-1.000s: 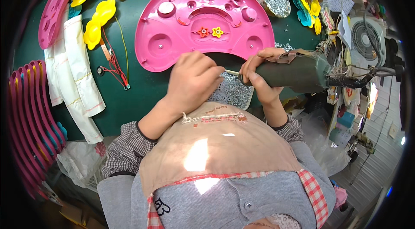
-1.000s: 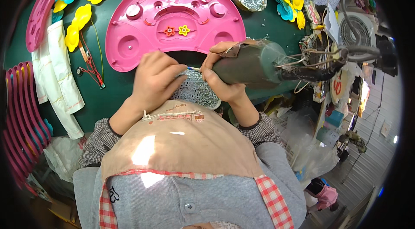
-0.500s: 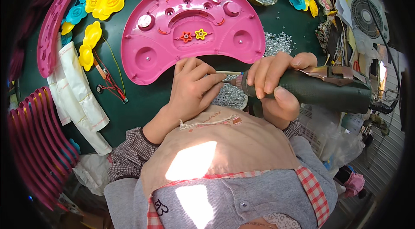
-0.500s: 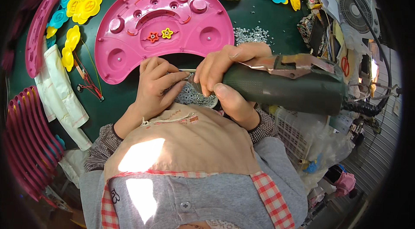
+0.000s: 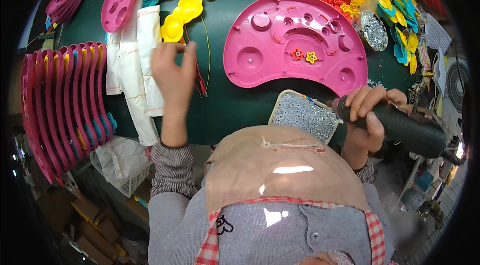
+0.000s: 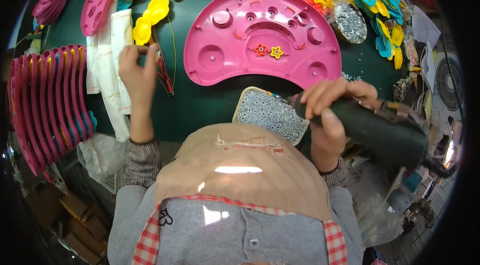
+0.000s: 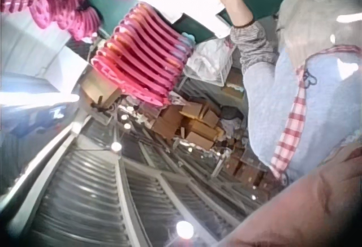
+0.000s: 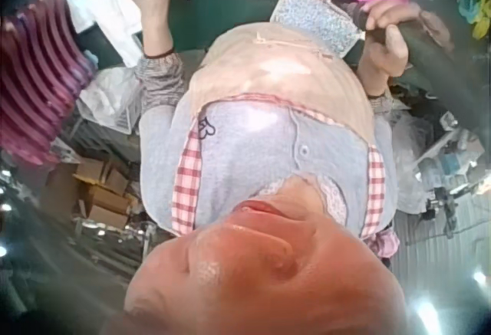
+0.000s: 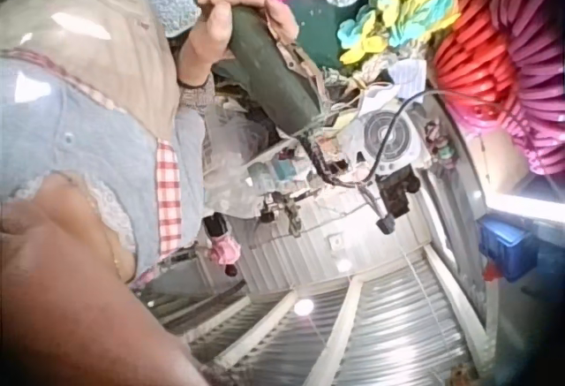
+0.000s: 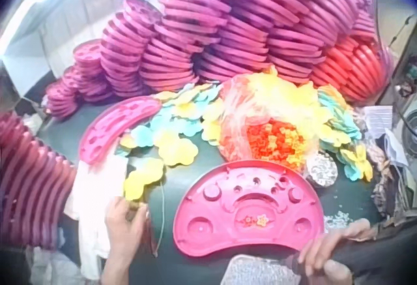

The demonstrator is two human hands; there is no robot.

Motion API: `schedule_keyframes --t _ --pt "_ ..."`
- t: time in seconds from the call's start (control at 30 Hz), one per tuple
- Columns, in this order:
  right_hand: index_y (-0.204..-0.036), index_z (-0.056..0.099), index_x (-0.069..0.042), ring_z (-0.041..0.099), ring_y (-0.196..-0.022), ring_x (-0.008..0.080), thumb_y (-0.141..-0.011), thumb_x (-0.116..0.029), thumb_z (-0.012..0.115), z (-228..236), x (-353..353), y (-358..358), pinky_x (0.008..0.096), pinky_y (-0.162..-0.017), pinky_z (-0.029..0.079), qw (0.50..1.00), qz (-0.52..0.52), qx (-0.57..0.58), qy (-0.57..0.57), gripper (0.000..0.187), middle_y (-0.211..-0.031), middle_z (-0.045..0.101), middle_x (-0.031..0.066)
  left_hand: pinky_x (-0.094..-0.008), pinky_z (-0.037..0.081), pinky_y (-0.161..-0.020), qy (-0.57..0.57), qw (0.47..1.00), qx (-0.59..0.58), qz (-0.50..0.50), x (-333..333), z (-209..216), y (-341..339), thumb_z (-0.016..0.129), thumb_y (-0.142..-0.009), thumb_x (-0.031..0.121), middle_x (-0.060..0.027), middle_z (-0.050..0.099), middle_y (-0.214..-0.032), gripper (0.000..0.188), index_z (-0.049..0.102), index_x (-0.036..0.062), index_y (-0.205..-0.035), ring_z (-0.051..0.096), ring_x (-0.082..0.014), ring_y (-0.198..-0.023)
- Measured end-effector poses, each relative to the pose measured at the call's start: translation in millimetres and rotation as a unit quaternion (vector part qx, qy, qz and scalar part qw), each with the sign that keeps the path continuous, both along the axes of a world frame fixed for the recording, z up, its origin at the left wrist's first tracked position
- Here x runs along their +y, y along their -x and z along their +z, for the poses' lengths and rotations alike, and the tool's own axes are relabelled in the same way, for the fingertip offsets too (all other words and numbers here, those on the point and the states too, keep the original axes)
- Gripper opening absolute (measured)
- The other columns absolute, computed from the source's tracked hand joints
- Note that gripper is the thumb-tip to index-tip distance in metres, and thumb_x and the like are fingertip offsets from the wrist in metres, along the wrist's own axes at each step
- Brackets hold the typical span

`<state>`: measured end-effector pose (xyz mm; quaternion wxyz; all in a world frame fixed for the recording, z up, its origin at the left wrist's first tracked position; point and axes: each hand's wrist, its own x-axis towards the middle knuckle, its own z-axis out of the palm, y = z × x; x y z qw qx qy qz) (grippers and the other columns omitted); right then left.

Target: The person assembles small decorative items by placing colorful plastic pieces into a pink tray and using a handheld tool to secure them. They repeatedly pick up pieces, position them in the tray, and apply the tool to fasten components together.

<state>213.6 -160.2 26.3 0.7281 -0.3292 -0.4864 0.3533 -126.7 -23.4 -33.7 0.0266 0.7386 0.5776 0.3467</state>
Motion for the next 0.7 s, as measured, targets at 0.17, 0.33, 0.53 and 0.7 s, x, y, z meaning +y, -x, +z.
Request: schedule_keyframes --t 0.17,0.33,0.53,0.7 --pt "-0.140 0.044 -0.009 0.054 -0.059 0.0202 -0.089 -0.009 0.066 -3 12 0 0.0408 -0.066 0.053 1.000 0.010 -0.007 -0.014 0.055 -0.079 0.056 0.0096 -0.0424 0.044 -0.077 0.068 0.986 0.131 0.075 15 -28 34 0.086 -0.083 0.030 -0.0059 0.066 -0.087 0.027 0.075 0.0059 -0.079 0.060 -0.0285 -0.086" --pt "-0.143 0.043 -0.007 0.055 -0.061 0.0205 -0.088 -0.007 0.063 -7 12 -12 0.0420 -0.066 0.053 1.000 -0.012 -0.010 -0.019 0.058 -0.081 0.056 0.0104 -0.0297 0.056 -0.086 0.082 0.778 -0.622 -0.036 12 -6 66 0.070 -0.100 0.013 -0.0044 0.074 -0.107 0.011 0.072 0.0035 -0.105 0.070 -0.0171 -0.094" --pt "-0.139 0.042 -0.008 0.056 -0.064 0.0213 -0.088 -0.008 0.064 -5 18 -20 0.0423 -0.068 0.054 1.000 -0.029 -0.007 -0.010 0.056 -0.081 0.056 0.0103 -0.0275 0.051 -0.077 0.063 0.906 -0.400 -0.121 20 97 68 0.061 -0.106 0.006 -0.0036 0.070 -0.099 0.015 0.072 -0.0001 -0.114 0.064 -0.0111 -0.084" --pt "-0.137 0.039 -0.007 0.056 -0.063 0.0207 -0.090 -0.002 0.063 -2 25 -22 0.0393 -0.061 0.052 0.999 -0.028 -0.003 -0.039 0.052 -0.079 0.057 0.0105 -0.0360 0.055 -0.078 0.127 0.963 -0.074 -0.225 23 52 -74 0.070 -0.097 0.006 -0.0136 0.069 -0.097 0.016 0.071 0.0001 -0.112 0.069 -0.0261 -0.086"
